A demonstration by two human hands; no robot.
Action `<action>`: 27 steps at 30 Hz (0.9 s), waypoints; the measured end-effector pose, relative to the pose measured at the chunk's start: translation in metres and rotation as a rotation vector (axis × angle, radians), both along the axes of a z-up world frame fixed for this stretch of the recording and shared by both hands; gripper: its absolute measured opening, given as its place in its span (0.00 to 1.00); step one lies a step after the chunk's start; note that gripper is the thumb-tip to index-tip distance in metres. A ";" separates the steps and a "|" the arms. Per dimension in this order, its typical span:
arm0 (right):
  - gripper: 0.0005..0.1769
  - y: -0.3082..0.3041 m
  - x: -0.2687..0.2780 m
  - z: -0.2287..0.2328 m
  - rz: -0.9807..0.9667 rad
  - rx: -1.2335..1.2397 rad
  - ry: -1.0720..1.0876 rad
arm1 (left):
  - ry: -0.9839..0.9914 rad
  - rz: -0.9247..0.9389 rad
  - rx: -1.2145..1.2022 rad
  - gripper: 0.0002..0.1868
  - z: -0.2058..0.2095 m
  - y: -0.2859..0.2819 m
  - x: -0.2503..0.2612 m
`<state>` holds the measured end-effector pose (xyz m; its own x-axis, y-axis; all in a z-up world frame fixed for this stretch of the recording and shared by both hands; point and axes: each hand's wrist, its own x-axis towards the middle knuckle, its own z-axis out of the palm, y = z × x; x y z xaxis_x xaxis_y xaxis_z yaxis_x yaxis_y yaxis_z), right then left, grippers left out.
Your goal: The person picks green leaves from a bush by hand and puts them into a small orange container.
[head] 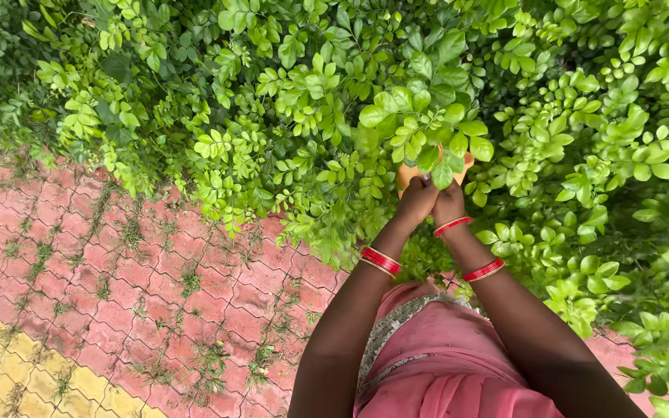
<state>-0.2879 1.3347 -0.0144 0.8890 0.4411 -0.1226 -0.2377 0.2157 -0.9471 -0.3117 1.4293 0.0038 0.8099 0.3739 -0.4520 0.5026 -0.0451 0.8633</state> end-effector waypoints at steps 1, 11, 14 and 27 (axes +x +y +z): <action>0.14 0.007 0.004 -0.008 -0.039 -0.113 -0.110 | 0.023 -0.007 -0.002 0.51 0.001 0.007 0.002; 0.19 0.073 0.043 -0.100 0.148 -0.705 -0.854 | -0.163 -0.008 -0.062 0.38 -0.021 0.090 0.019; 0.27 0.125 0.047 -0.107 -0.150 -0.720 -1.167 | -0.534 -0.032 -0.048 0.33 -0.025 0.121 0.016; 0.09 0.196 0.032 -0.102 0.016 0.428 0.186 | -0.300 -0.036 0.004 0.25 -0.079 0.199 0.010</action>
<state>-0.2561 1.5304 -0.1166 0.8620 0.5001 -0.0834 -0.4014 0.5726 -0.7149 -0.3016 1.6281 -0.0754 0.9197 0.3441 -0.1893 0.2233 -0.0618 0.9728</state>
